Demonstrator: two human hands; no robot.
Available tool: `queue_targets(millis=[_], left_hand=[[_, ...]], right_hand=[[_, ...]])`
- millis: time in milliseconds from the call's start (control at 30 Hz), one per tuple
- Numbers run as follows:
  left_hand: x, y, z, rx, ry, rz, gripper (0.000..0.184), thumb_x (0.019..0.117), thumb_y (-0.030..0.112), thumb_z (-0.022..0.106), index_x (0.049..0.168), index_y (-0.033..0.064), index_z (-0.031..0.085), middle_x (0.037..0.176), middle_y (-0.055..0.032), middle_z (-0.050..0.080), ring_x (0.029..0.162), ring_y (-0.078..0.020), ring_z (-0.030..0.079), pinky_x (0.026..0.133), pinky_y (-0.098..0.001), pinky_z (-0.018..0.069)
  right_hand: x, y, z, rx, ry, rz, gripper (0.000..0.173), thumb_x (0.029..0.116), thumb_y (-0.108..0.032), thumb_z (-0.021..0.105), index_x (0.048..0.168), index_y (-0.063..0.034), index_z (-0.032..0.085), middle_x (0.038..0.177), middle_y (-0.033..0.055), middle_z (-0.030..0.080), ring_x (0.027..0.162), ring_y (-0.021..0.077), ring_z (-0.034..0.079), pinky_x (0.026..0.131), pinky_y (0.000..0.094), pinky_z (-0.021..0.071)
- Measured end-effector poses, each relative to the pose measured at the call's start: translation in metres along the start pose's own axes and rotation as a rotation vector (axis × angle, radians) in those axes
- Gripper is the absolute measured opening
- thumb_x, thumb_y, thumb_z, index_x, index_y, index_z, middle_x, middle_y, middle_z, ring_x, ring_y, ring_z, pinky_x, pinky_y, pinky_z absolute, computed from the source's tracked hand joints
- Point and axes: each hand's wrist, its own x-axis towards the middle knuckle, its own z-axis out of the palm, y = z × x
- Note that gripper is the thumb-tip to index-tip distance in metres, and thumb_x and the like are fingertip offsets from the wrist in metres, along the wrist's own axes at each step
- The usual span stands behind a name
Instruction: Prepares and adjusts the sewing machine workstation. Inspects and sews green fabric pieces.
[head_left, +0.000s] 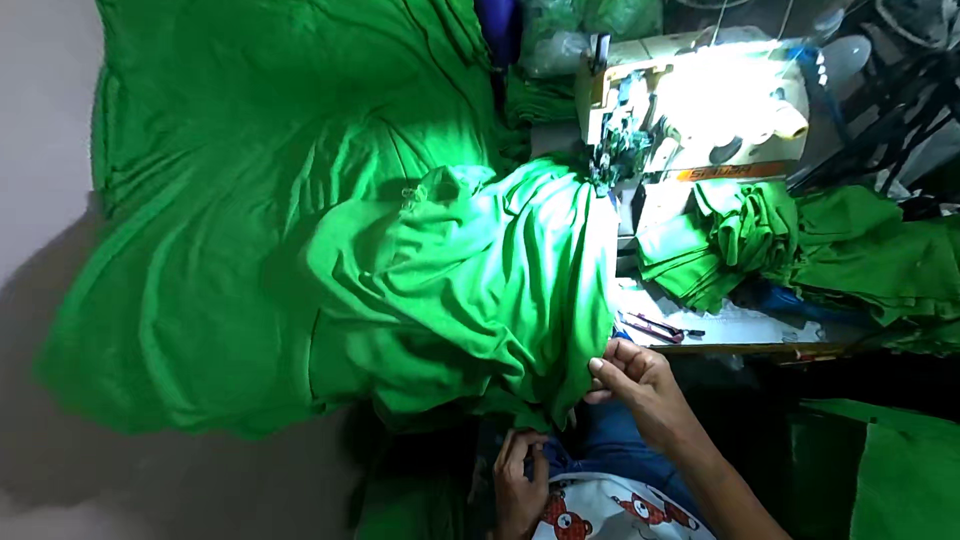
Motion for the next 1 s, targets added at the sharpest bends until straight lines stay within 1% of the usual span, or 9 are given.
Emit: queue_targets(millis=[100,200,367,500,667,800,900,933,1000], left_hand=[[0.002,-0.001,0.003,-0.072,0.034,-0.061,0.017,0.0871,0.01,0.066,0.096,-0.0041,0.067,0.094,-0.0139,0.067,0.087,-0.0085,0.065,0.081,-0.0174,0.0526],[0.009,-0.003,0.017,-0.132,0.087,-0.052,0.032,0.0858,0.019,0.074,0.104,-0.0031,0.06,0.101,-0.0146,0.065,0.095,-0.01,0.063,0.085,-0.0201,0.0509],[0.007,-0.003,0.03,-0.08,0.117,-0.273,0.039,0.0821,0.018,0.077,0.105,-0.0093,0.061,0.098,-0.0202,0.066,0.091,-0.0219,0.064,0.082,-0.0339,0.0521],[0.007,-0.003,0.033,-0.109,0.119,-0.335,0.048,0.0784,0.02,0.081,0.108,-0.0103,0.059,0.101,-0.021,0.064,0.094,-0.023,0.061,0.083,-0.0355,0.0496],[0.01,-0.004,0.034,-0.057,0.161,-0.32,0.025,0.0866,0.008,0.07,0.103,-0.0112,0.066,0.097,-0.0229,0.069,0.091,-0.0261,0.067,0.084,-0.0383,0.0536],[0.005,-0.007,0.028,-0.152,0.213,-0.281,0.021,0.0908,0.008,0.064,0.099,-0.0094,0.071,0.091,-0.0144,0.071,0.086,-0.0087,0.067,0.084,-0.0227,0.0536],[0.003,0.01,-0.002,-0.38,0.258,-0.278,0.017,0.0957,0.006,0.058,0.101,-0.0081,0.066,0.096,-0.0035,0.067,0.093,0.0025,0.062,0.087,-0.0161,0.0514],[0.007,0.02,-0.016,-0.461,0.286,-0.302,0.014,0.0994,0.008,0.054,0.103,-0.0013,0.063,0.099,0.0026,0.065,0.096,0.0033,0.061,0.088,-0.0179,0.0513],[0.024,0.043,-0.046,-0.618,0.385,-0.322,0.011,0.1064,0.026,0.05,0.103,0.023,0.059,0.103,0.0167,0.066,0.102,0.0033,0.062,0.092,-0.0214,0.0527]], right_hand=[[0.0,-0.013,0.016,0.092,-0.01,0.028,0.009,0.0988,0.003,0.053,0.098,-0.0016,0.061,0.081,0.002,0.07,0.07,0.0097,0.071,0.066,0.0259,0.0629],[0.0,-0.018,0.027,0.114,0.001,0.018,0.01,0.0994,0.004,0.052,0.096,-0.0016,0.06,0.079,0.0028,0.069,0.068,0.0097,0.07,0.067,0.0259,0.0626],[-0.002,-0.018,0.035,0.112,0.016,-0.012,0.01,0.1001,0.004,0.051,0.098,-0.0011,0.06,0.08,0.004,0.07,0.068,0.0102,0.07,0.067,0.0266,0.0627],[-0.001,-0.015,0.039,0.12,0.049,-0.005,0.011,0.1002,0.004,0.05,0.098,-0.0011,0.059,0.081,0.0046,0.07,0.068,0.0108,0.071,0.067,0.0268,0.0627],[-0.001,-0.012,0.043,0.138,0.064,-0.031,0.012,0.0998,0.005,0.049,0.097,-0.0018,0.059,0.081,0.005,0.07,0.069,0.0123,0.072,0.068,0.0283,0.0634],[0.0,-0.012,0.042,0.15,0.056,-0.038,0.011,0.0999,0.005,0.05,0.099,-0.0013,0.059,0.082,0.0055,0.071,0.07,0.0126,0.072,0.068,0.0279,0.0635],[-0.001,-0.016,0.036,0.076,0.012,-0.076,0.011,0.0994,0.003,0.051,0.105,0.0002,0.061,0.086,0.0045,0.072,0.075,0.0117,0.073,0.071,0.0271,0.0637],[0.0,-0.015,0.031,0.011,-0.021,-0.122,0.013,0.0995,0.001,0.052,0.108,0.0014,0.062,0.09,0.0044,0.073,0.079,0.0114,0.073,0.073,0.0271,0.0638],[0.004,-0.011,0.019,-0.146,-0.076,-0.25,0.019,0.0995,-0.006,0.054,0.112,0.0037,0.065,0.097,0.0053,0.074,0.086,0.011,0.074,0.078,0.0273,0.0637]])
